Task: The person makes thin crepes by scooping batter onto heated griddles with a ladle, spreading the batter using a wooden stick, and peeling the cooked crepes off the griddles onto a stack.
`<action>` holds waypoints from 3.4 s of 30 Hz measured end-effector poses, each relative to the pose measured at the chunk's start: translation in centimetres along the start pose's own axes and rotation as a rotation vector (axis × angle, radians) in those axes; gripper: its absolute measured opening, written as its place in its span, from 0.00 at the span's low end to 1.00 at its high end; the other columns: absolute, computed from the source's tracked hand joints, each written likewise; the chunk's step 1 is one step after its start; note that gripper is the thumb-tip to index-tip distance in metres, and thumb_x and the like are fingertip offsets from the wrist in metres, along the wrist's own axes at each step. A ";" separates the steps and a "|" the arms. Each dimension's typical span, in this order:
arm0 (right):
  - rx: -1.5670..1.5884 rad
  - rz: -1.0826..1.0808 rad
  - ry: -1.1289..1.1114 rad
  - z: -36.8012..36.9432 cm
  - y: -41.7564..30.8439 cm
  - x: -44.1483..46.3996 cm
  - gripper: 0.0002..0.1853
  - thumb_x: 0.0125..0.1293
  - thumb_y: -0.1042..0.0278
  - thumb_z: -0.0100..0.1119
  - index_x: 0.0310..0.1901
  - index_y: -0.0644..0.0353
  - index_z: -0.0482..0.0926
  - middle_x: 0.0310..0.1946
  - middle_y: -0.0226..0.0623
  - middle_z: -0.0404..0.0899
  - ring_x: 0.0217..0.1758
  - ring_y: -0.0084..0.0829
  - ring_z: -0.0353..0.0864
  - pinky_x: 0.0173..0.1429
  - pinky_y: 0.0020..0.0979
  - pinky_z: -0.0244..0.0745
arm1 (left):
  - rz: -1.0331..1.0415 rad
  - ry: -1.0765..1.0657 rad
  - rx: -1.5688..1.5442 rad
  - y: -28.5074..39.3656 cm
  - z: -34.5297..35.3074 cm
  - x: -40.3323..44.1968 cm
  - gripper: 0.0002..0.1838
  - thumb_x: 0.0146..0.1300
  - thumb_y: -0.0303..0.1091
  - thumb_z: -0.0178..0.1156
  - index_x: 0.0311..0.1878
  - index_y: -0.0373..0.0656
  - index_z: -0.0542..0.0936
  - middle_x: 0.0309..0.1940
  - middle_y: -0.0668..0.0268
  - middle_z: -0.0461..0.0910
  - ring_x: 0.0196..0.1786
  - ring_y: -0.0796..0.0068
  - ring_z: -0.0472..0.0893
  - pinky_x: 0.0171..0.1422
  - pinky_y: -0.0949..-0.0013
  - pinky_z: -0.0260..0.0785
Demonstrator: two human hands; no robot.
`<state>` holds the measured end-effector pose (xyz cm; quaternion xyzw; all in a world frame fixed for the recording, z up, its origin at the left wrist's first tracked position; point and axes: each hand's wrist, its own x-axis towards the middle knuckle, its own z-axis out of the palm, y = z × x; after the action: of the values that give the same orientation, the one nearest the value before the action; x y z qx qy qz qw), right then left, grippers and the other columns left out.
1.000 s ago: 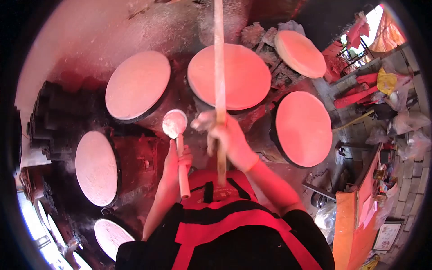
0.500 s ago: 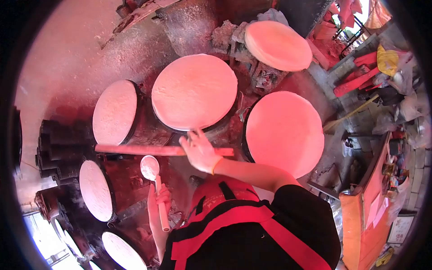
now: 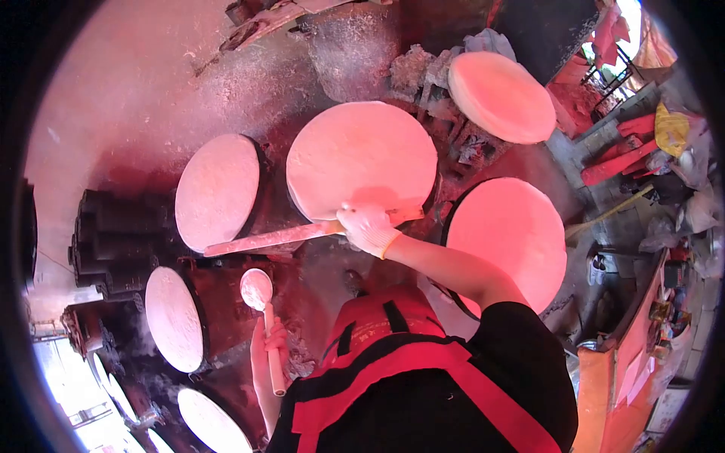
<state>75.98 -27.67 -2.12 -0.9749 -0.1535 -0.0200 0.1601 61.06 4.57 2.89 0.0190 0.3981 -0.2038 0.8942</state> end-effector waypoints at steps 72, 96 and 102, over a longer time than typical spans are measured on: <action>-0.411 -2.000 -1.278 19.5 -53.2 -67.2 0.34 0.71 0.65 0.45 0.76 0.38 0.47 0.35 0.61 0.79 0.38 0.57 0.81 0.41 0.53 0.73 | 1.367 -0.643 -1.873 -35.6 -75.8 -29.5 0.08 0.71 0.33 0.42 0.34 0.44 0.64 0.17 0.73 0.61 0.13 0.84 0.60 0.12 0.78 0.55; 0.914 -2.198 -0.665 2.5 -56.3 -60.9 0.37 0.64 0.75 0.50 0.75 0.42 0.54 0.29 0.42 0.73 0.22 0.43 0.78 0.23 0.42 0.74 | 1.528 1.124 -0.853 -51.8 -47.0 -67.1 0.20 0.75 0.49 0.46 0.45 0.38 0.66 0.22 0.74 0.62 0.15 0.89 0.58 0.15 0.84 0.53; 1.019 -1.940 -0.819 4.2 -48.5 -56.4 0.36 0.65 0.77 0.51 0.74 0.53 0.53 0.40 0.48 0.78 0.31 0.49 0.81 0.32 0.45 0.76 | 1.261 0.405 -0.899 -49.2 -49.1 -62.1 0.17 0.77 0.45 0.41 0.43 0.38 0.66 0.21 0.74 0.63 0.15 0.89 0.59 0.14 0.84 0.54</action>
<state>7.41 0.89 3.78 -0.2060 -0.8638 0.2457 0.3887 -29.41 -9.20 20.40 -0.0853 0.5110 0.5274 0.6734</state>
